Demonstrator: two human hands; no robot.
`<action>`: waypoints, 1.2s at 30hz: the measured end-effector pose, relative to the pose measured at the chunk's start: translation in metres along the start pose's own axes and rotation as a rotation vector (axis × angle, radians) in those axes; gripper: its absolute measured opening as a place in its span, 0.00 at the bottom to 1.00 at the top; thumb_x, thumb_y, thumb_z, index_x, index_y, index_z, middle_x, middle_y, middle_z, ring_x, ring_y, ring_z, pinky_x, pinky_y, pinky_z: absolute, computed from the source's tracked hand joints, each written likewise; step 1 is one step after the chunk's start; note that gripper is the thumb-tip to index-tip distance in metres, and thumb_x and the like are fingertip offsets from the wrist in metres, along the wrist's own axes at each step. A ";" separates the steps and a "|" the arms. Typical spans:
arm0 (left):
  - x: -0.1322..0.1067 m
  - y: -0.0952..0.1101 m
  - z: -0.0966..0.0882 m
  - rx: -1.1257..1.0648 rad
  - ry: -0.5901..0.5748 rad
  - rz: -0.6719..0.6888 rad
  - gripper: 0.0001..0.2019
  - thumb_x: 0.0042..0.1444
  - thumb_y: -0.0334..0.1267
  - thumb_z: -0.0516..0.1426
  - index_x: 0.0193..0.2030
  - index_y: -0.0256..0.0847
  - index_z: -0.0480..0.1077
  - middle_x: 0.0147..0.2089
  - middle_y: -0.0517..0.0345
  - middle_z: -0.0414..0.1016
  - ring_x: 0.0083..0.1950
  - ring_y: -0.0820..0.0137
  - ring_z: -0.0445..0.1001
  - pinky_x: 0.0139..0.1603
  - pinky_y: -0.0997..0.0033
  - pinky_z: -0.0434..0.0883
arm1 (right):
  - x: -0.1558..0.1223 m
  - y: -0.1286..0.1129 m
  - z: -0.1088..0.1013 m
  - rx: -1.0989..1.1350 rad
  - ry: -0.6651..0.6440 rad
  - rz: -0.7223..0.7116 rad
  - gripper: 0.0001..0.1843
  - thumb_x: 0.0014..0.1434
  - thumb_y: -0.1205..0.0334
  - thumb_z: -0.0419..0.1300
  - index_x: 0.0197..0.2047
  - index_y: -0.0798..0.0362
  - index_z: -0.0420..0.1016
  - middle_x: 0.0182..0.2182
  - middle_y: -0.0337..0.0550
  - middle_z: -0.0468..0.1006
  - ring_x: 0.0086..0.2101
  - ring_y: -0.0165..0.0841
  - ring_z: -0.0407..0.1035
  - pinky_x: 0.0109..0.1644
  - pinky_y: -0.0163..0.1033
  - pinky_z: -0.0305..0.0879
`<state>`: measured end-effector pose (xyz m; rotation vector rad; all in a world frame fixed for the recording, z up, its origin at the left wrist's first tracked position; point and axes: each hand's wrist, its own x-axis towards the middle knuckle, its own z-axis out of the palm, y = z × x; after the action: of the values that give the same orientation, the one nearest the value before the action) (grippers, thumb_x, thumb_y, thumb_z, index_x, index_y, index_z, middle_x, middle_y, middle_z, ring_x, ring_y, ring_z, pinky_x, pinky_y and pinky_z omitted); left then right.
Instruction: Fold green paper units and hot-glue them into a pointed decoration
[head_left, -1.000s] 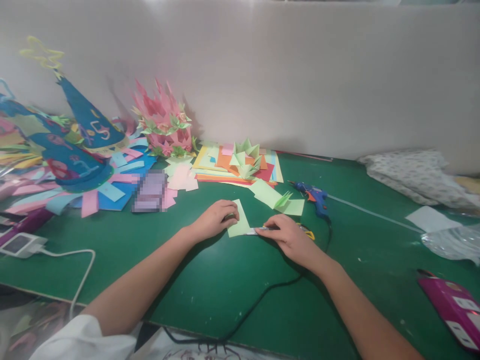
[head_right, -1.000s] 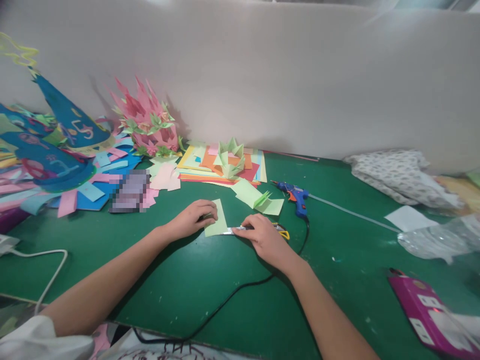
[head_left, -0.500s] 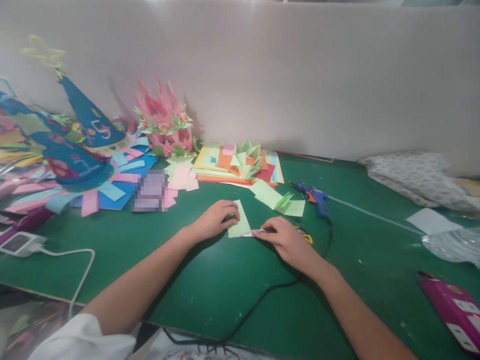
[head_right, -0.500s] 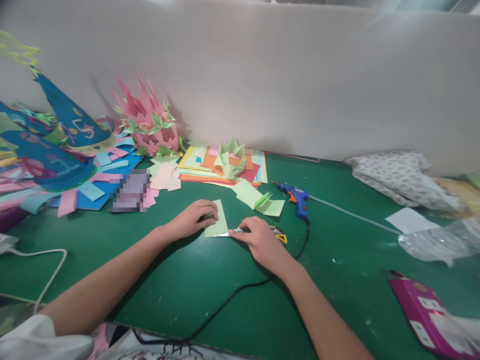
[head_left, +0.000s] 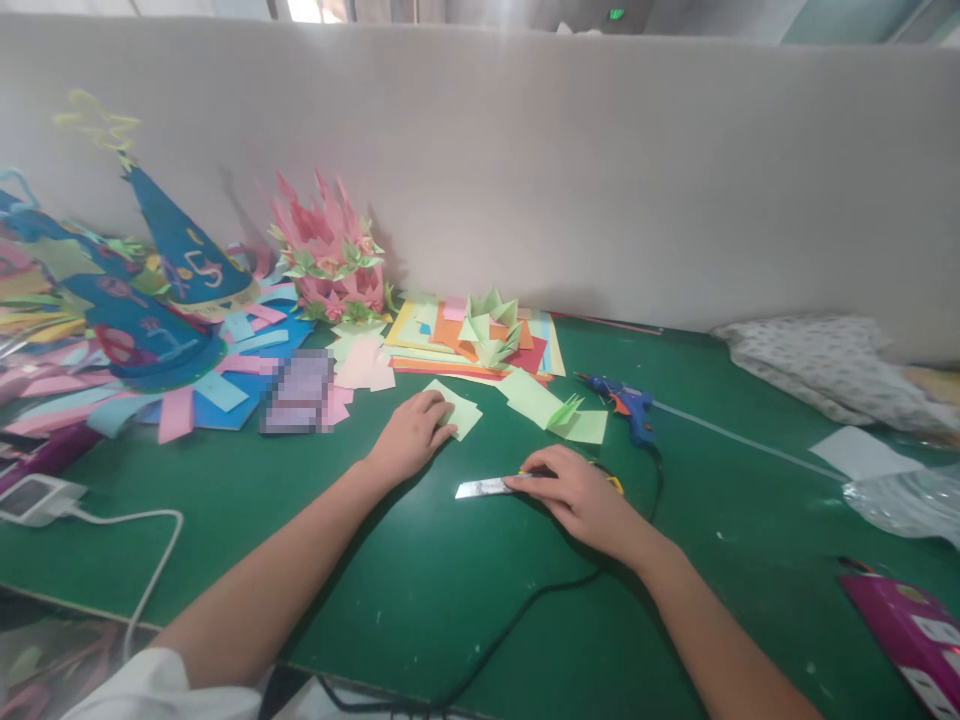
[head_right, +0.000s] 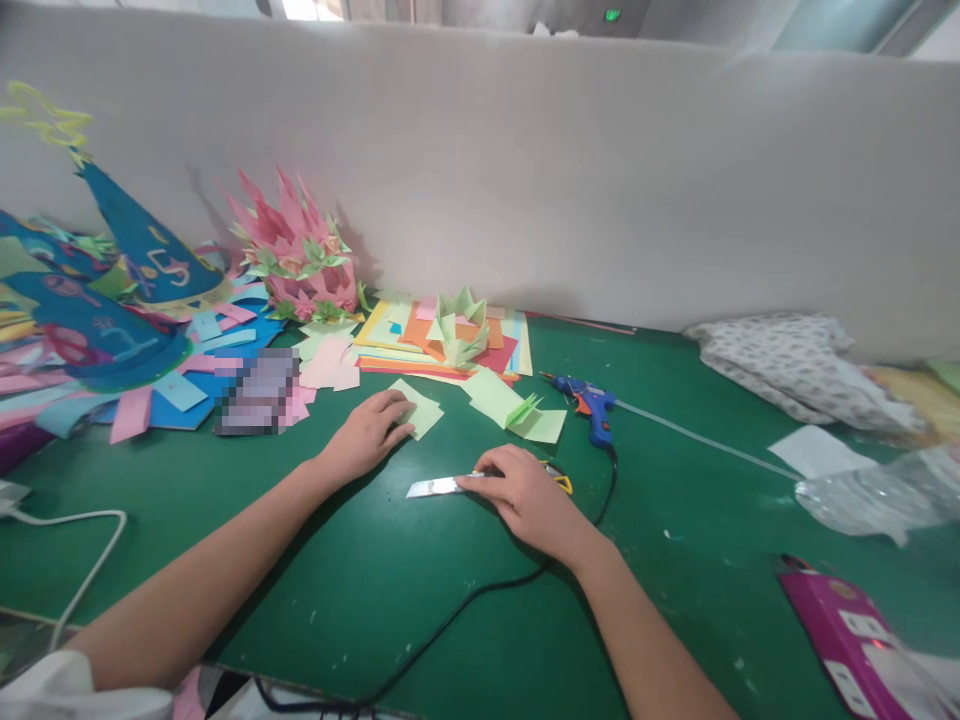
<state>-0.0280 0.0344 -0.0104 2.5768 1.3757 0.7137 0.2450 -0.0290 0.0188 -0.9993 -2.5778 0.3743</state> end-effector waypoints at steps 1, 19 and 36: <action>0.000 -0.001 0.001 0.010 0.005 0.001 0.14 0.61 0.44 0.52 0.49 0.39 0.67 0.51 0.48 0.67 0.52 0.61 0.67 0.53 0.58 0.66 | 0.000 -0.001 0.000 -0.004 -0.003 0.008 0.20 0.63 0.69 0.49 0.54 0.41 0.71 0.42 0.46 0.72 0.43 0.36 0.65 0.46 0.45 0.66; 0.004 0.011 -0.015 -0.058 0.078 0.041 0.08 0.61 0.37 0.52 0.31 0.38 0.67 0.36 0.53 0.71 0.40 0.67 0.70 0.42 0.67 0.68 | 0.000 0.008 -0.005 -0.150 0.311 0.103 0.14 0.63 0.62 0.52 0.49 0.48 0.74 0.45 0.45 0.77 0.46 0.38 0.68 0.51 0.48 0.64; -0.003 0.014 -0.029 -0.010 -0.170 0.185 0.13 0.64 0.38 0.46 0.50 0.41 0.67 0.57 0.52 0.68 0.60 0.64 0.63 0.59 0.60 0.62 | 0.005 0.034 -0.005 -0.503 0.403 0.327 0.28 0.59 0.74 0.46 0.61 0.46 0.61 0.46 0.43 0.77 0.49 0.40 0.63 0.54 0.52 0.48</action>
<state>-0.0321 0.0212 0.0183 2.7098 1.0932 0.5094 0.2641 -0.0004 0.0122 -1.4941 -2.1745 -0.3896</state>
